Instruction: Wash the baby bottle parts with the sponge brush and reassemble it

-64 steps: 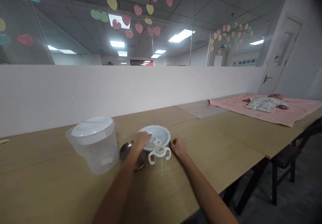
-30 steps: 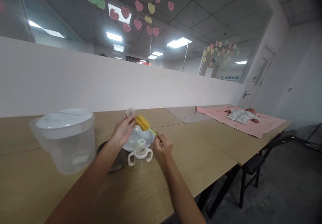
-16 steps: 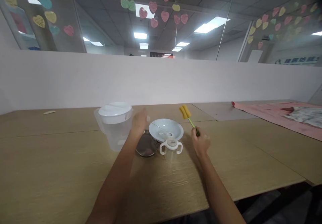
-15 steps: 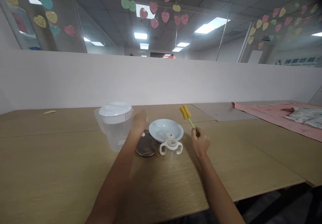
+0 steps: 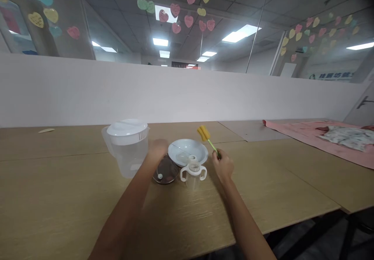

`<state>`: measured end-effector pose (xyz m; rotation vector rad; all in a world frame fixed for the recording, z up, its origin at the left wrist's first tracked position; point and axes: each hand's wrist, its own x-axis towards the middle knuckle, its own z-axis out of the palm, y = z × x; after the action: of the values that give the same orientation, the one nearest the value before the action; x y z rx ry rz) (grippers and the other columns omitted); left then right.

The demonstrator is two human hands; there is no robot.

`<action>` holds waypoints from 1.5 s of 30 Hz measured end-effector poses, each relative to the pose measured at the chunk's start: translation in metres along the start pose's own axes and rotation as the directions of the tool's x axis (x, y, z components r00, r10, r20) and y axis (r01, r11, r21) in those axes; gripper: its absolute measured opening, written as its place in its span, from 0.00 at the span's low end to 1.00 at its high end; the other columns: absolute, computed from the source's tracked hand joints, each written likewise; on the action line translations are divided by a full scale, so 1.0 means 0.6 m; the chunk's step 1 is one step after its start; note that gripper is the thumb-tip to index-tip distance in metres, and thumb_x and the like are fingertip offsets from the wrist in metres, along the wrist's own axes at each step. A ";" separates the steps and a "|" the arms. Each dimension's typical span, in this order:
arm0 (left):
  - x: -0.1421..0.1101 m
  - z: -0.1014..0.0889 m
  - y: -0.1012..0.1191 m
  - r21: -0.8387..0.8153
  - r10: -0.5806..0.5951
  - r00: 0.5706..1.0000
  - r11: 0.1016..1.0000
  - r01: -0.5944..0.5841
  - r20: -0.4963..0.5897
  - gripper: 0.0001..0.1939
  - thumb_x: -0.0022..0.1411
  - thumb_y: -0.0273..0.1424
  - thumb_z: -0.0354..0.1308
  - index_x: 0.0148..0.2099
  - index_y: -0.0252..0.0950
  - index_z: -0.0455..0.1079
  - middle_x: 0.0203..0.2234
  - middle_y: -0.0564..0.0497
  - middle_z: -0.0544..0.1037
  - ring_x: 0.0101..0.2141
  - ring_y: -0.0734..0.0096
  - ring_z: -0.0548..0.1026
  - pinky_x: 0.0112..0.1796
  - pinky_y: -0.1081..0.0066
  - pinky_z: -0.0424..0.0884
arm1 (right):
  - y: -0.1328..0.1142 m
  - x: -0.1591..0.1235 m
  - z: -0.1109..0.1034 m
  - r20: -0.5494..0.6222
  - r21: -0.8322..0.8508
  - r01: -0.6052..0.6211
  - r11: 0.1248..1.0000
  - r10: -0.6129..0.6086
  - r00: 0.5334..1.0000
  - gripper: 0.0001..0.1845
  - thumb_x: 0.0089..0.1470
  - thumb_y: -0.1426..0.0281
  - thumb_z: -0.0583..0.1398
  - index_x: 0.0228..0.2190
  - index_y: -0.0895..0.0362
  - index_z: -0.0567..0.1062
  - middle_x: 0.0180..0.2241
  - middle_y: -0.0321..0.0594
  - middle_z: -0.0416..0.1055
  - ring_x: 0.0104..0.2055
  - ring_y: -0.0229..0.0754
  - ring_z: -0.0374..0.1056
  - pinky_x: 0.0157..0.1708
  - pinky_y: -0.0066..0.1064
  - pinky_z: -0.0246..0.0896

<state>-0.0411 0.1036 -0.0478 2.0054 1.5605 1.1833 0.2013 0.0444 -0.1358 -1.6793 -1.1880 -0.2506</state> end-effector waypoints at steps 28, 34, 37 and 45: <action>0.001 0.033 0.039 0.114 0.307 0.941 0.939 -0.323 0.141 0.18 0.46 0.25 0.56 0.43 0.34 0.71 0.36 0.46 0.71 0.39 0.62 0.70 0.43 0.66 0.66 | 0.006 -0.004 0.013 0.059 -0.138 0.004 0.990 0.005 0.998 0.34 0.60 0.54 0.40 0.20 0.58 0.75 0.20 0.46 0.72 0.18 0.37 0.58 0.21 0.30 0.37; 0.002 0.004 0.063 -0.291 0.294 0.956 0.916 -0.275 0.022 0.15 0.49 0.27 0.56 0.42 0.36 0.72 0.38 0.48 0.74 0.39 0.66 0.71 0.43 0.68 0.66 | 0.003 -0.007 0.010 0.009 -0.091 0.043 0.995 -0.043 0.999 0.34 0.59 0.56 0.41 0.18 0.58 0.75 0.17 0.45 0.70 0.17 0.36 0.56 0.21 0.30 0.38; -0.008 0.005 0.071 -0.349 0.321 0.936 0.902 -0.255 0.145 0.13 0.48 0.28 0.58 0.39 0.36 0.74 0.37 0.48 0.76 0.39 0.64 0.73 0.41 0.69 0.67 | 0.002 -0.012 0.009 -0.038 -0.057 0.123 0.991 -0.125 0.991 0.33 0.59 0.57 0.42 0.16 0.59 0.73 0.16 0.43 0.68 0.17 0.34 0.55 0.21 0.28 0.39; -0.032 -0.007 0.096 -0.433 0.460 0.870 0.831 -0.349 0.181 0.10 0.47 0.35 0.62 0.34 0.37 0.75 0.26 0.50 0.78 0.24 0.70 0.75 0.25 0.76 0.69 | 0.007 -0.019 0.010 -0.251 -0.057 0.273 0.960 -0.279 0.927 0.28 0.58 0.64 0.46 0.11 0.59 0.65 0.11 0.35 0.59 0.17 0.30 0.47 0.21 0.26 0.42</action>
<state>-0.0090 0.0653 -0.0130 2.1646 0.7037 1.1740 0.1968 0.0428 -0.1485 -1.4415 -1.2234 -0.6395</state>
